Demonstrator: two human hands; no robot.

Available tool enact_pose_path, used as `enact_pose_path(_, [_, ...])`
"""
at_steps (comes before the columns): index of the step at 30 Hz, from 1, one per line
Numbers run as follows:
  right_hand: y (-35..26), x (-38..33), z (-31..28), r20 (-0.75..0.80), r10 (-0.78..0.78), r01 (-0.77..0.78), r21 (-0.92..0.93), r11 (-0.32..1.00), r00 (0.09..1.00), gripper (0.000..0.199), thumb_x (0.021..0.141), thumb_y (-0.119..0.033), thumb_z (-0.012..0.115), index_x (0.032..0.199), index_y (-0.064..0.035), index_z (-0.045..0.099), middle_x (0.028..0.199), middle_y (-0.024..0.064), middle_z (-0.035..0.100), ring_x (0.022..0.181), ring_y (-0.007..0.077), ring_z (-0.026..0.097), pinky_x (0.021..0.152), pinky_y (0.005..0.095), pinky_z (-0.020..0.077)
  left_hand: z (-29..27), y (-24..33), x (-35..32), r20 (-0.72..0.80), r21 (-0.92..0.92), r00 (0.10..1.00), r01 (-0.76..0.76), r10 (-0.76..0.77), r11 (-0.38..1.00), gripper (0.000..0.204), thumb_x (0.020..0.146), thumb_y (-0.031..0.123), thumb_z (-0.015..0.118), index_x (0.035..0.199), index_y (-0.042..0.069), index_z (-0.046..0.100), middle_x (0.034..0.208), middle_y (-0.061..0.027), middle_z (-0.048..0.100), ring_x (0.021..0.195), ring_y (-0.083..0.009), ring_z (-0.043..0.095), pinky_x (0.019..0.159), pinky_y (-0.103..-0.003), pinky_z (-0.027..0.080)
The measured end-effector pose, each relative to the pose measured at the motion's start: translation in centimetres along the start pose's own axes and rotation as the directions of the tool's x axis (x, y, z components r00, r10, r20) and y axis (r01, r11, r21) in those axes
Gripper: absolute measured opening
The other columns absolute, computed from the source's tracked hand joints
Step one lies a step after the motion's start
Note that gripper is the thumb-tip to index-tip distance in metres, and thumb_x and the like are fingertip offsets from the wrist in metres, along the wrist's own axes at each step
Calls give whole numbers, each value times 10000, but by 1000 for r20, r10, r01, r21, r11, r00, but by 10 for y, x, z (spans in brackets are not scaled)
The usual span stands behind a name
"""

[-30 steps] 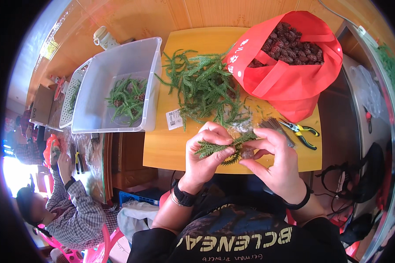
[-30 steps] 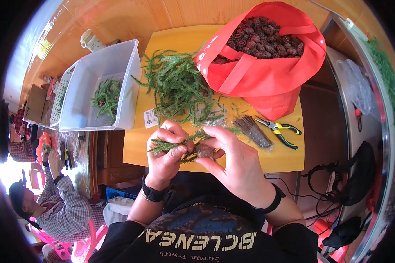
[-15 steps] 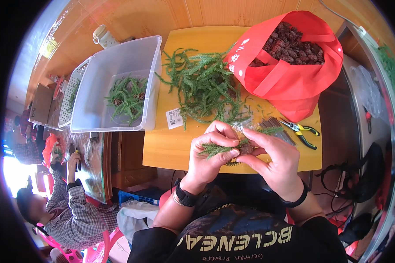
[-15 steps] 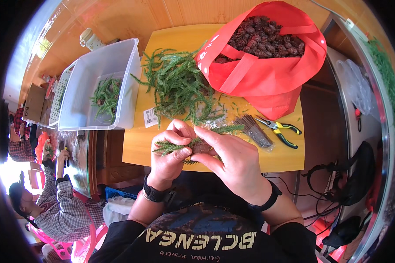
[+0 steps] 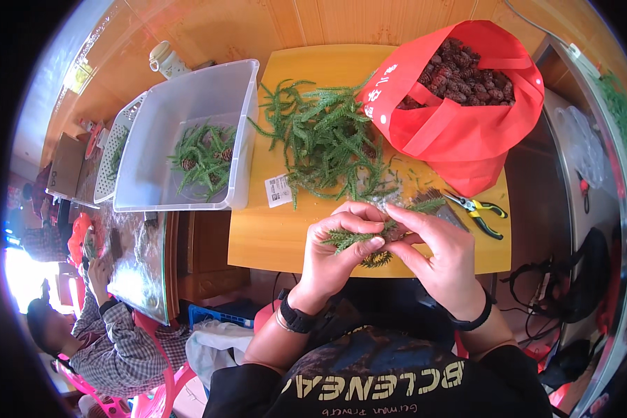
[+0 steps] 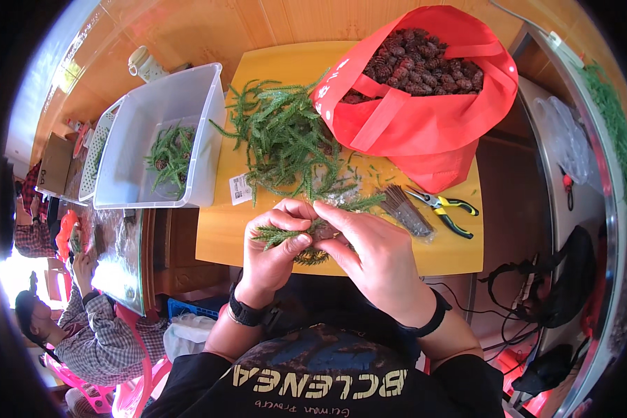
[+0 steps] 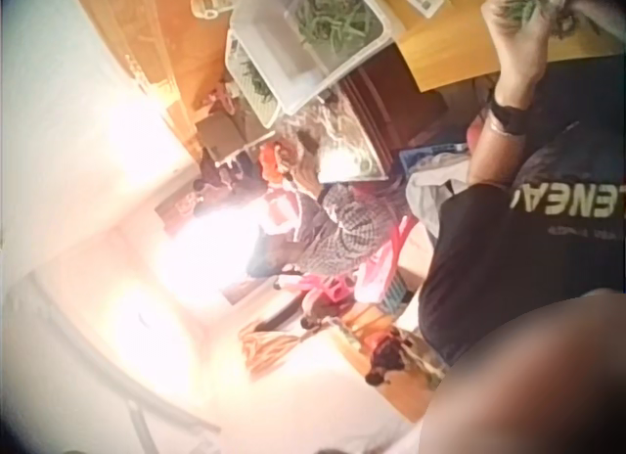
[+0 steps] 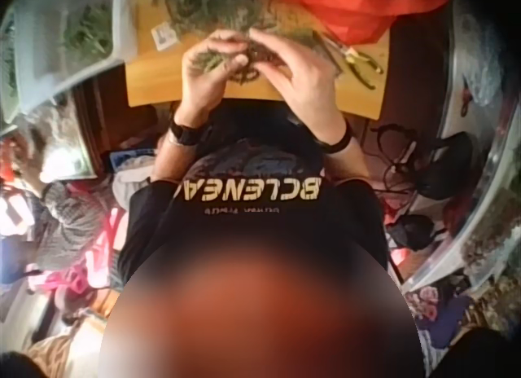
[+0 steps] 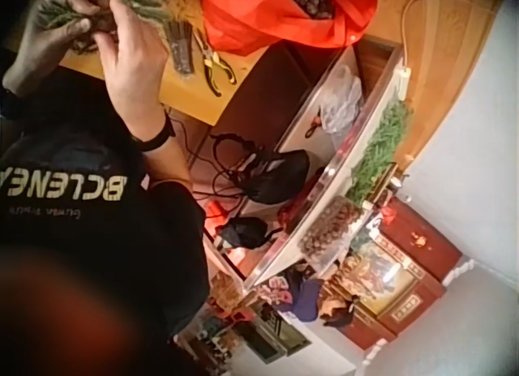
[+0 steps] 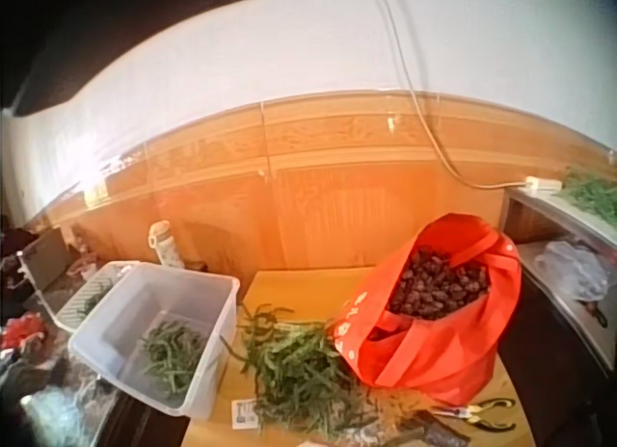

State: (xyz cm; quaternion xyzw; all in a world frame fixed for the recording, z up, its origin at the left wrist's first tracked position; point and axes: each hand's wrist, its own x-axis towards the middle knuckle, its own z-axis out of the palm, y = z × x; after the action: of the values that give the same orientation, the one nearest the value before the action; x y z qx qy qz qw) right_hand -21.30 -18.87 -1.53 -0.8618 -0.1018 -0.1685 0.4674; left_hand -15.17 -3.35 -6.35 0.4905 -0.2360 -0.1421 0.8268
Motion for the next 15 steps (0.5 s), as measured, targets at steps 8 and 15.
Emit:
enact_pose_path(8, [3, 0, 1, -69, -62, 58, -55, 997, 996, 448, 698, 2, 706, 1127, -38, 586, 866, 109, 638, 722, 189, 632, 596, 299, 493, 4, 4, -2, -32, 104, 999, 40, -37, 994, 136, 753, -26, 675, 874, 17, 631, 984, -88, 607, 930, -165, 560, 838, -299, 447])
enact_pose_path(15, [-2, -2, 0, -85, -52, 38, -162, 986, 995, 471, 646, 56, 725, 1095, -38, 617, 869, 85, 606, 678, 141, 584, 593, 255, 505, 6, 0, -3, -8, -52, 997, 76, -76, 996, 126, 772, -20, 663, 883, 16, 616, 963, -69, 587, 919, -149, 551, 839, -290, 438])
